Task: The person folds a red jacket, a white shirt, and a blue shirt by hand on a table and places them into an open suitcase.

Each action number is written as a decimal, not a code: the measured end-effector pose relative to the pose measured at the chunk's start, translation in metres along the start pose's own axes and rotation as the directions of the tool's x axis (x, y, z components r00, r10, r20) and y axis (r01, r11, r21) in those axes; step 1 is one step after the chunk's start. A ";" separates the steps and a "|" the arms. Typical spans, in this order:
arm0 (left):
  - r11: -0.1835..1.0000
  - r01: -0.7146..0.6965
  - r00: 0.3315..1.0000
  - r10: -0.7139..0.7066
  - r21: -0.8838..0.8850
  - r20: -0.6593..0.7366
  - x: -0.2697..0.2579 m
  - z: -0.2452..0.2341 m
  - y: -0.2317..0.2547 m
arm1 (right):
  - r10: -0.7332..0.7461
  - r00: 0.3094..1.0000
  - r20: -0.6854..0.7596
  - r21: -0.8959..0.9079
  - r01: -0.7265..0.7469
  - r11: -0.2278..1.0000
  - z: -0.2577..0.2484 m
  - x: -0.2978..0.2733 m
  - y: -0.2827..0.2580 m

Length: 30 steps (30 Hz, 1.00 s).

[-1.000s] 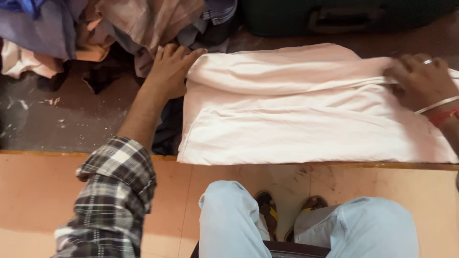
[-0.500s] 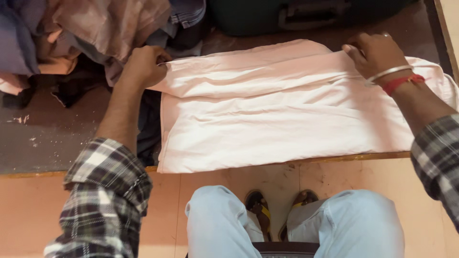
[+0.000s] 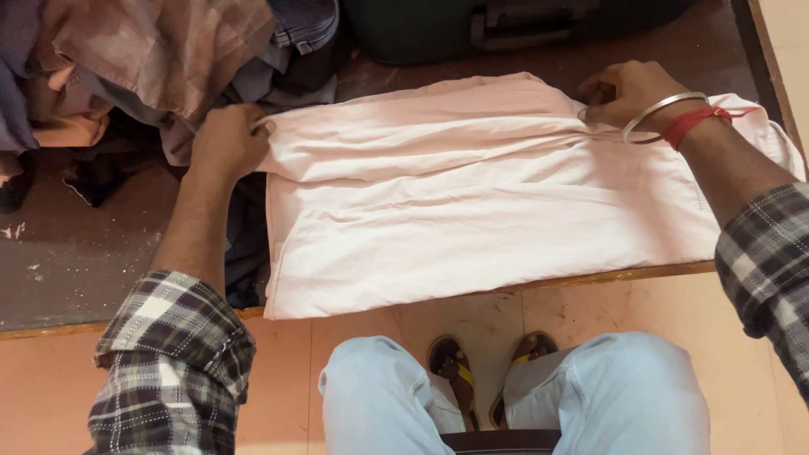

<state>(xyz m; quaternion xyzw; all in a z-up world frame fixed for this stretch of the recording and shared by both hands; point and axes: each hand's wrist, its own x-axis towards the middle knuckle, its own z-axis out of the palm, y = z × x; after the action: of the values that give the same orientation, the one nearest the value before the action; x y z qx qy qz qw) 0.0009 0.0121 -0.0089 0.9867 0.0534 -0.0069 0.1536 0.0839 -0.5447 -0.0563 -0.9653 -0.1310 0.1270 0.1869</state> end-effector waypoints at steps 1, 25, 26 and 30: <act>1.000 -0.001 1.000 0.001 0.001 0.001 0.000 0.001 -0.001 | 0.001 1.000 0.000 0.002 -0.001 1.000 0.001 0.002 0.001; 0.915 -0.192 0.881 0.319 0.354 -0.348 0.000 0.047 0.016 | -0.431 0.742 -0.514 -0.401 0.236 0.885 0.022 0.002 -0.020; 0.866 -0.256 0.829 0.425 0.429 -0.364 -0.004 0.048 0.017 | -0.479 0.777 -0.409 -0.401 0.319 0.859 0.020 -0.003 -0.027; 0.870 -0.409 0.855 0.471 0.275 -0.218 -0.023 0.087 0.072 | -0.509 0.845 -0.164 -0.369 0.426 0.826 0.036 0.003 -0.055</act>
<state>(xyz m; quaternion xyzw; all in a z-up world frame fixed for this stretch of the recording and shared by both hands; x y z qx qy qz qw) -0.0142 -0.0850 -0.0697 0.9742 -0.1547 0.1612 0.0323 0.0644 -0.4826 -0.0670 -0.9282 -0.3586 -0.0712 0.0695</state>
